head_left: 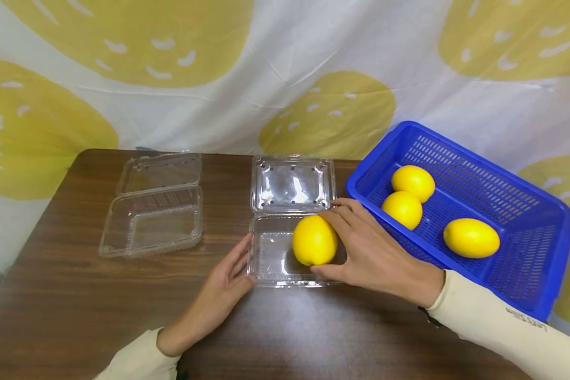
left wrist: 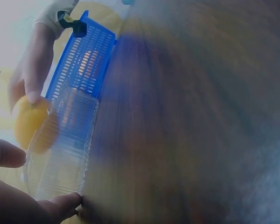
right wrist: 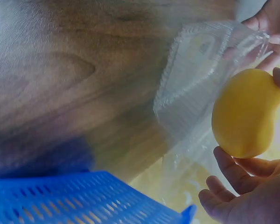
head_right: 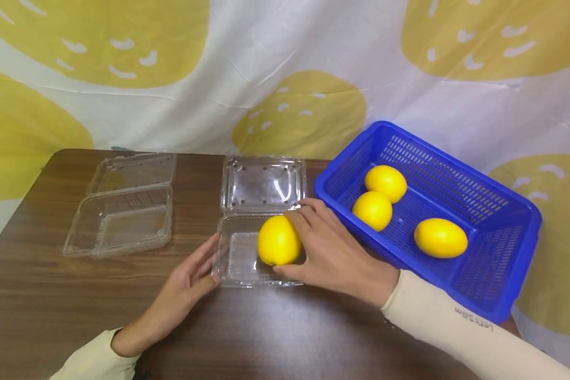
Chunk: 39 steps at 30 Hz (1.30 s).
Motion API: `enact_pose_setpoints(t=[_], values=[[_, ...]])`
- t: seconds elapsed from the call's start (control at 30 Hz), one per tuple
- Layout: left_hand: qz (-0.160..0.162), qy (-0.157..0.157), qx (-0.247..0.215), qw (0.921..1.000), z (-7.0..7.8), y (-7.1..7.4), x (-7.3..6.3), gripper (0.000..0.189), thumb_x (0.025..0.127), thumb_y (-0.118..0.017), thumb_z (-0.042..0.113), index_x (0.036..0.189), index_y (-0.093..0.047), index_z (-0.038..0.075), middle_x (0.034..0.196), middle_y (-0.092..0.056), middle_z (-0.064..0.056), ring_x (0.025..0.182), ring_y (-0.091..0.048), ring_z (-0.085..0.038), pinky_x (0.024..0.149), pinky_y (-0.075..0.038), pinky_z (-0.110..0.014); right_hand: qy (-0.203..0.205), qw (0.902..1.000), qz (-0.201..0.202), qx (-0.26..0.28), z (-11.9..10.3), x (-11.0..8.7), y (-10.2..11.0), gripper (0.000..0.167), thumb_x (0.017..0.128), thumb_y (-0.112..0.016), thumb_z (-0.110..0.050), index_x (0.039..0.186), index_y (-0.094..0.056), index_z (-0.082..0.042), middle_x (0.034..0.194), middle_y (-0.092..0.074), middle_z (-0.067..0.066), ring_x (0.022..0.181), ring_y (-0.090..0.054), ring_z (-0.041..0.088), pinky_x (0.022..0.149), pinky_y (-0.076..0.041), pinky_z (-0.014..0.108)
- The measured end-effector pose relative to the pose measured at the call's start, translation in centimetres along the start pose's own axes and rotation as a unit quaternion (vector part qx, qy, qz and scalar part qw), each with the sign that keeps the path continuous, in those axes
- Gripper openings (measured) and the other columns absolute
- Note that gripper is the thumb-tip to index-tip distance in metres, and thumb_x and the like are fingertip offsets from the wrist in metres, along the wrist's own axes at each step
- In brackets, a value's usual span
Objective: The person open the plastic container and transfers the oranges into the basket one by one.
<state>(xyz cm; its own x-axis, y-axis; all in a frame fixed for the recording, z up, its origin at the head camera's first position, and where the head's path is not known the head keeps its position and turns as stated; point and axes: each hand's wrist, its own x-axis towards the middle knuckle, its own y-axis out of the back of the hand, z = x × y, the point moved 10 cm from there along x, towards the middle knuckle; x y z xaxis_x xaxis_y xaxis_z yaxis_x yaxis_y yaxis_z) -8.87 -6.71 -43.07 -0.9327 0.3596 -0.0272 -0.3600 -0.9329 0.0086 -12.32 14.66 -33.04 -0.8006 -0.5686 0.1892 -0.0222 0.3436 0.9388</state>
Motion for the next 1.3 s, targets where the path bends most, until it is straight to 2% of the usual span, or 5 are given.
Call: enact_pose_setpoints(t=[0.53,0.73,0.97,1.3], values=[[-0.004,0.001,-0.007,1.0000,0.0,-0.1,0.1,0.085,0.100,-0.060,-0.005,0.173,-0.017,-0.004,0.181,-0.016,-0.022,0.162,-0.030,-0.044,0.124,-0.038,-0.035,0.017,0.9995,0.026,0.001,-0.3,-1.1,3.4,0.091,0.076,-0.095,-0.059,0.142,-0.066,-0.004,0.139,-0.067,0.013,0.142,-0.050,0.035,0.116,-0.053,0.055],[-0.003,0.007,-0.009,0.9999,-0.2,-0.1,0.1,0.085,0.100,-0.060,-0.006,0.173,-0.017,-0.003,0.181,-0.016,-0.021,0.163,-0.030,-0.043,0.124,-0.037,-0.035,0.023,0.9988,0.041,-0.008,-0.3,-1.3,5.0,0.090,0.075,-0.097,-0.055,0.142,-0.066,-0.003,0.140,-0.067,0.016,0.142,-0.051,0.037,0.112,-0.056,0.061],[-0.003,0.010,-0.010,0.9999,-0.2,-0.1,0.2,0.085,0.100,-0.059,-0.007,0.173,-0.017,-0.003,0.182,-0.016,-0.020,0.163,-0.028,-0.042,0.125,-0.036,-0.036,0.022,0.9970,0.071,-0.023,0.3,-1.3,7.4,0.090,0.074,-0.098,-0.050,0.141,-0.065,-0.001,0.139,-0.068,0.016,0.143,-0.051,0.038,0.116,-0.050,0.063],[0.000,0.008,-0.006,0.9999,-0.1,-0.2,0.1,0.085,0.100,-0.060,-0.006,0.173,-0.018,-0.003,0.181,-0.017,-0.021,0.163,-0.030,-0.042,0.124,-0.039,-0.035,0.018,0.9954,0.091,-0.026,1.5,-1.8,9.7,0.088,0.071,-0.099,-0.045,0.139,-0.065,-0.001,0.133,-0.070,0.018,0.140,-0.051,0.042,0.110,-0.052,0.066]])
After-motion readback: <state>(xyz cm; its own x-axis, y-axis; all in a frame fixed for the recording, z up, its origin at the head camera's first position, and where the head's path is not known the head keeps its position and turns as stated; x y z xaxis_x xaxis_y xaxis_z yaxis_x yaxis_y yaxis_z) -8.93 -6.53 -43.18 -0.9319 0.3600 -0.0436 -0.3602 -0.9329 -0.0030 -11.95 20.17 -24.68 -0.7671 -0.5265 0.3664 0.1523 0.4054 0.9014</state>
